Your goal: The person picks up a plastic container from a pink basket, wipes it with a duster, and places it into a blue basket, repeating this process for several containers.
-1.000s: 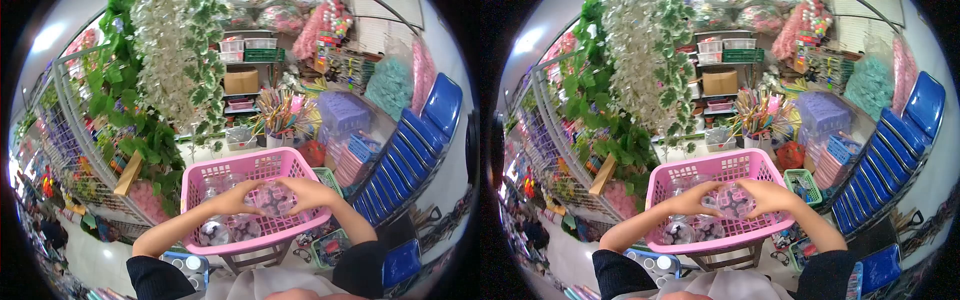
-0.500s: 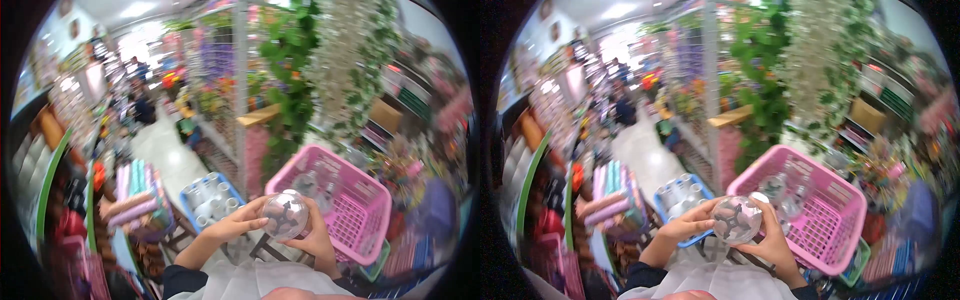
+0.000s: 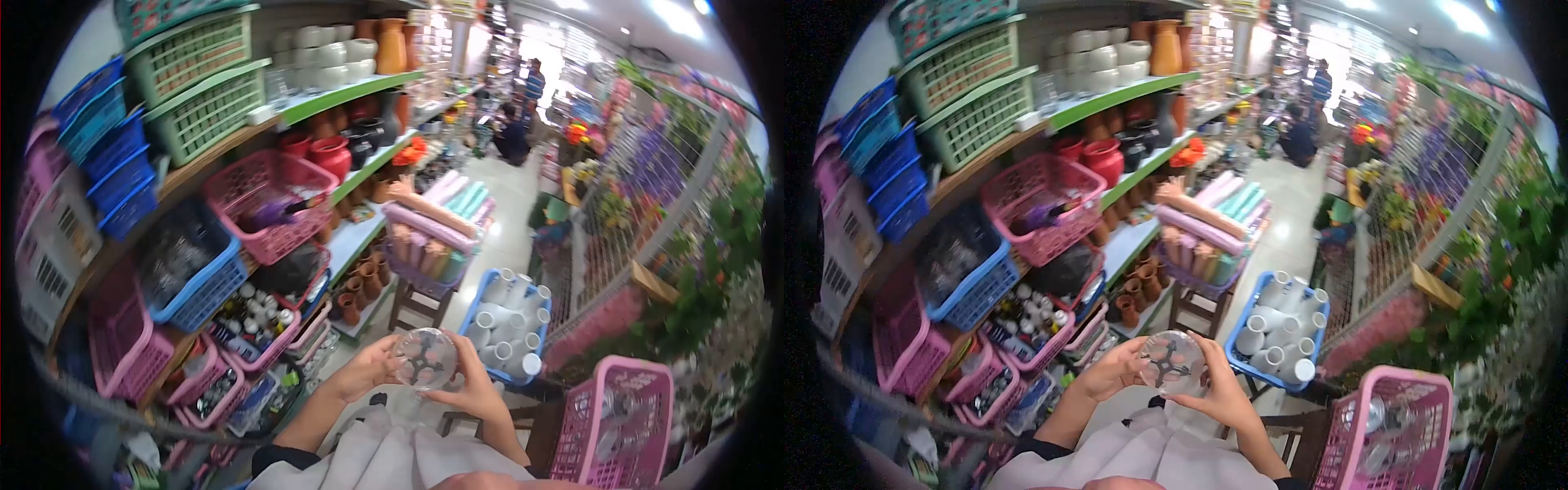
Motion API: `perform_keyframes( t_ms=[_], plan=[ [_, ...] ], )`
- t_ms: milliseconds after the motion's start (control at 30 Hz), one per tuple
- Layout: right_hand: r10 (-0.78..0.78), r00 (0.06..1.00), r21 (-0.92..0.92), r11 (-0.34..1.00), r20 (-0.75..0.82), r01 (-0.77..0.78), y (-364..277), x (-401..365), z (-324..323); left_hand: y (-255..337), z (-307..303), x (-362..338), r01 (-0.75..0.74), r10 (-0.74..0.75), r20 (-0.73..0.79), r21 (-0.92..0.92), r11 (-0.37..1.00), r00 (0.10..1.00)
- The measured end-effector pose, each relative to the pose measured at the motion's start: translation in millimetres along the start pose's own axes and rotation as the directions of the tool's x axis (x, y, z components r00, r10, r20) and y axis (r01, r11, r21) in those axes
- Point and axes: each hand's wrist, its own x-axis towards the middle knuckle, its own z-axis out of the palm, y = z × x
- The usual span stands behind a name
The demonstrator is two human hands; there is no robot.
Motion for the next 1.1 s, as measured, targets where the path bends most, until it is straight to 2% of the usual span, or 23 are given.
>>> perform_keyframes(
  t_ms=[100,133,267,367,500,567,633,700,767,800,900,967,1033,1100],
  plan=[
    [-0.116,0.973,0.098,0.99,0.197,0.098,13.8,23.1,27.5,-12.5,-15.5,-34.2,-0.131,0.121,-0.09,-0.114,0.985,0.989],
    [-0.076,0.96,0.078,0.995,0.269,0.057,8.2,28.8,32.8,-18.2,-22.5,-43.0,-0.163,0.146,-0.16,-0.097,0.982,0.976],
    [-0.192,0.915,0.151,0.978,0.355,0.146,10.9,49.4,61.2,-32.8,-38.3,-68.2,-0.304,0.246,-0.332,-0.137,0.943,0.911],
    [-0.233,0.88,0.186,0.968,0.413,0.169,12.6,64.4,81.4,-33.3,-46.9,-83.2,-0.392,0.306,-0.387,-0.168,0.904,0.87],
    [-0.291,0.835,0.177,0.956,0.467,0.233,3.9,86.5,104.6,-15.8,-49.8,-101.4,-0.438,0.361,-0.455,-0.071,0.896,0.814],
    [-0.269,0.812,0.161,0.963,0.518,0.216,-7.3,101.0,111.0,-12.7,-60.2,-107.3,-0.463,0.384,-0.466,-0.064,0.884,0.797],
    [-0.414,0.741,0.195,0.909,0.529,0.369,-9.7,118.0,122.1,-5.3,-70.5,-111.6,-0.485,0.404,-0.473,-0.058,0.873,0.783],
    [-0.438,0.707,0.189,0.894,0.554,0.406,-13.5,137.5,131.0,4.1,-77.8,-117.4,-0.523,0.425,-0.471,-0.094,0.847,0.773],
    [-0.41,0.629,0.003,0.839,0.66,0.544,-29.4,162.5,131.7,13.0,-87.2,-121.4,-0.543,0.435,-0.488,-0.098,0.834,0.757],
    [-0.378,0.591,-0.019,0.832,0.713,0.555,-36.0,177.5,133.4,15.7,-96.2,-122.8,-0.571,0.454,-0.515,-0.085,0.817,0.727],
    [-0.495,0.555,-0.133,0.655,0.668,0.744,-59.0,224.4,149.9,35.8,-109.9,-130.1,-0.615,0.503,-0.552,-0.023,0.788,0.665],
    [-0.543,0.58,-0.226,0.582,0.607,0.781,-74.8,257.9,166.5,44.0,-126.9,-135.7,-0.639,0.527,-0.568,0.002,0.769,0.632],
    [-0.631,0.575,-0.408,0.408,0.521,0.817,-78.1,294.7,188.9,51.2,-142.7,-139.1,-0.663,0.547,-0.553,-0.014,0.748,0.629],
    [-0.612,0.624,-0.597,0.288,0.487,0.749,-70.6,335.3,212.6,60.4,-156.6,-139.9,-0.694,0.572,-0.57,0.005,0.72,0.59]
  ],
)
